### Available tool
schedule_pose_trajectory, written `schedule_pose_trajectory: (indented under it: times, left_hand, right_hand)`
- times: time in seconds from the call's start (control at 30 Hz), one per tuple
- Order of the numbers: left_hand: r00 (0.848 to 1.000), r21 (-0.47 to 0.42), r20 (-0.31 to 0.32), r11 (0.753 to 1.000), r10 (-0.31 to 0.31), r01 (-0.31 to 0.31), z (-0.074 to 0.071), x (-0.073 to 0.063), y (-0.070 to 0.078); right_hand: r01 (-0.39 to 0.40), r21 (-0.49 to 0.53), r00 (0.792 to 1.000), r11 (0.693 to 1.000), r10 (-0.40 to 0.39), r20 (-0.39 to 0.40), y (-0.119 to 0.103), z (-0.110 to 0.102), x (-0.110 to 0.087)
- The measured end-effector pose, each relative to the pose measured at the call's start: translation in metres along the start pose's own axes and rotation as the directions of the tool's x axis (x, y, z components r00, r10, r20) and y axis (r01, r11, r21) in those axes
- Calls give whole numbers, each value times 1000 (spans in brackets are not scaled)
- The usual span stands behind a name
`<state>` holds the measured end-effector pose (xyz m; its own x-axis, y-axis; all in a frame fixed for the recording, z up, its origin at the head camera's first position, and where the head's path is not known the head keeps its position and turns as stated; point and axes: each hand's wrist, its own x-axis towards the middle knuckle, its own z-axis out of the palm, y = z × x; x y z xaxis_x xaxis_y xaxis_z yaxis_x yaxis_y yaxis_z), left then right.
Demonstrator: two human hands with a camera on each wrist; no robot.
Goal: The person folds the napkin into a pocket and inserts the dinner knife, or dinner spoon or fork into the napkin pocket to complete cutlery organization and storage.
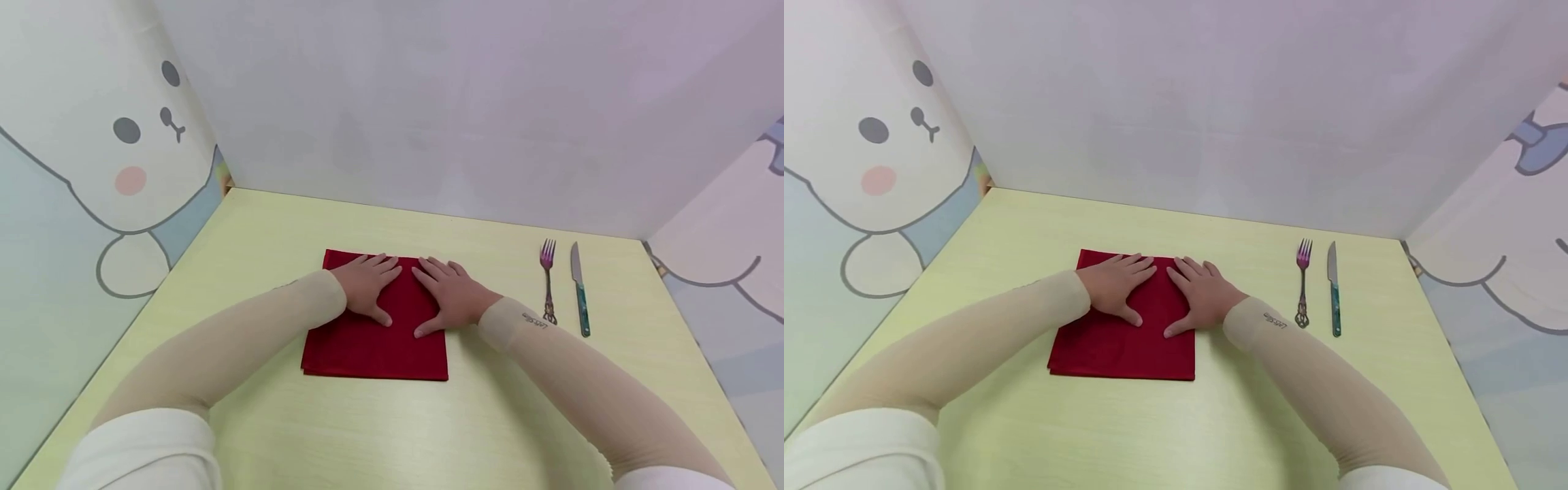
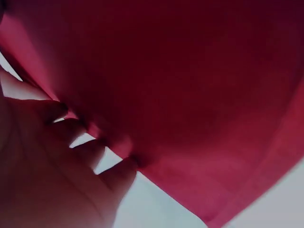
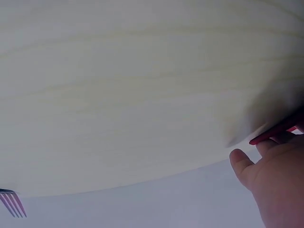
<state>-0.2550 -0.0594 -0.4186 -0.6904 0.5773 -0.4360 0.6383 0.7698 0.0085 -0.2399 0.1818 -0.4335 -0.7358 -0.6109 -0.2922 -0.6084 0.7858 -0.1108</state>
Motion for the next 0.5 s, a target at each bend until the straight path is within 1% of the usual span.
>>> schedule_pose_trajectory:
  times: [0.1, 0.17, 0.27, 0.4, 0.5]
  left_hand:
    - [999, -35, 25, 999, -25, 26, 1, -7, -11]
    - [998, -48, 40, 998, -39, 41, 2, -15, -21]
    - [998, -75, 46, 996, -50, 53, 4, -29, -36]
    - [998, -108, 52, 993, -33, 38, 9, -40, -52]
    - [999, -129, 44, 992, -5, 10, 13, -42, -58]
  right_hand:
    - [4, -1, 1000, 1000, -4, -3, 0, 0, 0]
    - [9, -2, 1000, 1000, -9, -5, 0, 0, 0]
    - [15, -4, 1000, 1000, -15, -2, 1, 1, 0]
    - [14, -2, 1000, 1000, -14, 6, 2, 3, 1]
    - [9, 2, 1000, 1000, -9, 9, 3, 6, 2]
